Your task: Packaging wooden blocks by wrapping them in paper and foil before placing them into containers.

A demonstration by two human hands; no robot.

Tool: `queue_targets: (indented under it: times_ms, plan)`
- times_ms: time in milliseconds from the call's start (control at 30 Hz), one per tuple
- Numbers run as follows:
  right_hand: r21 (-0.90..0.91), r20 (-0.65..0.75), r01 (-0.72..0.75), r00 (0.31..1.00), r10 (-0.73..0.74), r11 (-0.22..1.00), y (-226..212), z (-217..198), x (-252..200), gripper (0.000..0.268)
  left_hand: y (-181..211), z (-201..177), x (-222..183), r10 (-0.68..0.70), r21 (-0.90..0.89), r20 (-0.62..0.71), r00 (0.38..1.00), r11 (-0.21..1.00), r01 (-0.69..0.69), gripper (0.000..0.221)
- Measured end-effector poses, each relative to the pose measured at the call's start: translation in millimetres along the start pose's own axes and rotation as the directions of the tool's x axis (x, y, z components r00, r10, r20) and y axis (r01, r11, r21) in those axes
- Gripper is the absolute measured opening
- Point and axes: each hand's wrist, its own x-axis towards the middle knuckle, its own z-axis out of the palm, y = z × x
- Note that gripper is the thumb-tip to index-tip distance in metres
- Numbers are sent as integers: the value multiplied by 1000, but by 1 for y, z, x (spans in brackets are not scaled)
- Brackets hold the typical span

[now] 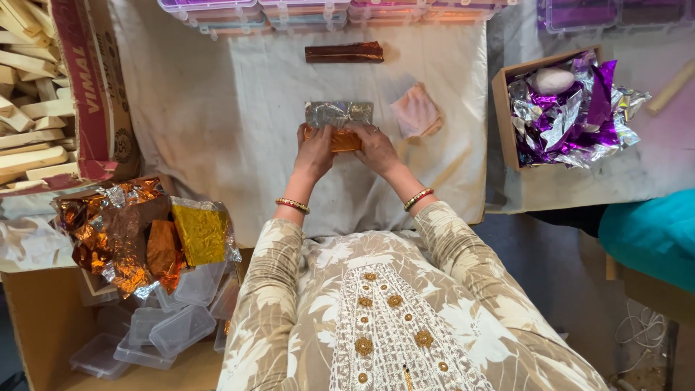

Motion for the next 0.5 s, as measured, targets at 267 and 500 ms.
queue_targets:
  times_ms: [267,500]
  plan:
    - [26,29,-86,996,85,996,2,1,-5,49,0,-12,5,-79,-110,67,995,990,86,50]
    - [-5,30,-49,998,49,999,2,0,-3,50,-61,35,55,-41,-228,-280,959,973,-25,60]
